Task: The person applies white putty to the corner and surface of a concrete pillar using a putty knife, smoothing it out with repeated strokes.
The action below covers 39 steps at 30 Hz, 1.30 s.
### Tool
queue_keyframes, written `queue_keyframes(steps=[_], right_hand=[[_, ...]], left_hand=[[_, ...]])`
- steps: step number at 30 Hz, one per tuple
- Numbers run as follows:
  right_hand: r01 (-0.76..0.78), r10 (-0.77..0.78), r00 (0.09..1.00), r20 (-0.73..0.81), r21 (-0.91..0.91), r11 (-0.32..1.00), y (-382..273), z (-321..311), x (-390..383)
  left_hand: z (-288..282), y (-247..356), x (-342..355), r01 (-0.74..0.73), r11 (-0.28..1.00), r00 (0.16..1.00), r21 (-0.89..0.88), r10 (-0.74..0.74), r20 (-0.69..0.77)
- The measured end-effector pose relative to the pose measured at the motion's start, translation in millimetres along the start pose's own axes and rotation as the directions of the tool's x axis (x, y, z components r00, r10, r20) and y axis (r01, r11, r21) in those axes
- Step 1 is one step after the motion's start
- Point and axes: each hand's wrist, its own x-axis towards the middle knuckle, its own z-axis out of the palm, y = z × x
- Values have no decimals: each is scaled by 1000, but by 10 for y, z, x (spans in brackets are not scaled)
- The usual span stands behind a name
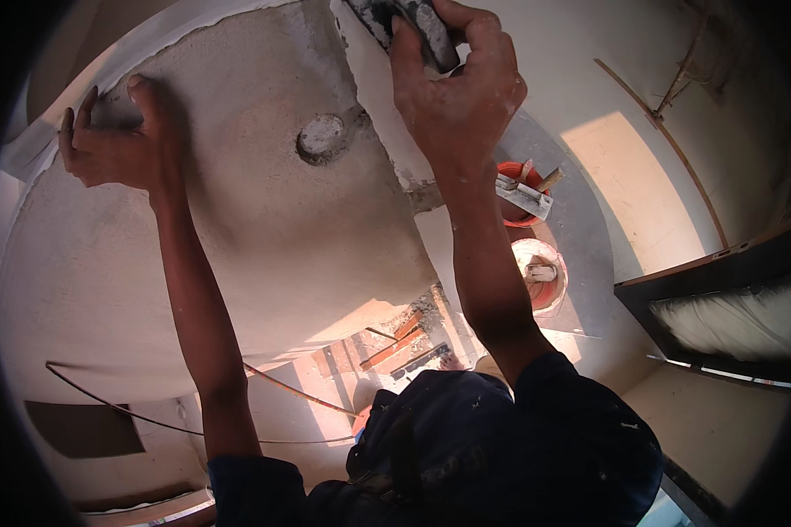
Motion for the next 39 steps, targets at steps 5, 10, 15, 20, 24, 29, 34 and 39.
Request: queue_keyframes(steps=[5,10,15,20,24,29,34,39], right_hand=[[225,-214,870,444,29,974,-30,-167,-501],[380,-362,825,434,48,924,21,-326,-70],[534,-479,690,542,65,843,183,-130,533],[618,-461,240,854,232,752,565,-863,-439],[706,-563,260,785,243,665,547,-719,-71],[786,-721,515,463,80,613,334,-200,922],[586,-527,338,779,264,766,554,-722,165],[714,-588,204,783,293,636,671,-890,52]], left_hand=[[-6,-46,-19,33,997,999,-67,-33,-7],[-58,-40,-16,34,997,999,-75,-35,-16],[-19,-24,-81,88,985,993,-149,-98,-61],[-100,166,-25,136,986,988,-92,-142,-54],[-61,164,-38,125,990,981,-57,-132,-144],[-98,75,-54,94,993,984,-73,-104,-144],[-65,113,-51,130,991,980,-31,-133,-149],[-79,198,-58,140,988,977,-58,-148,-155]])
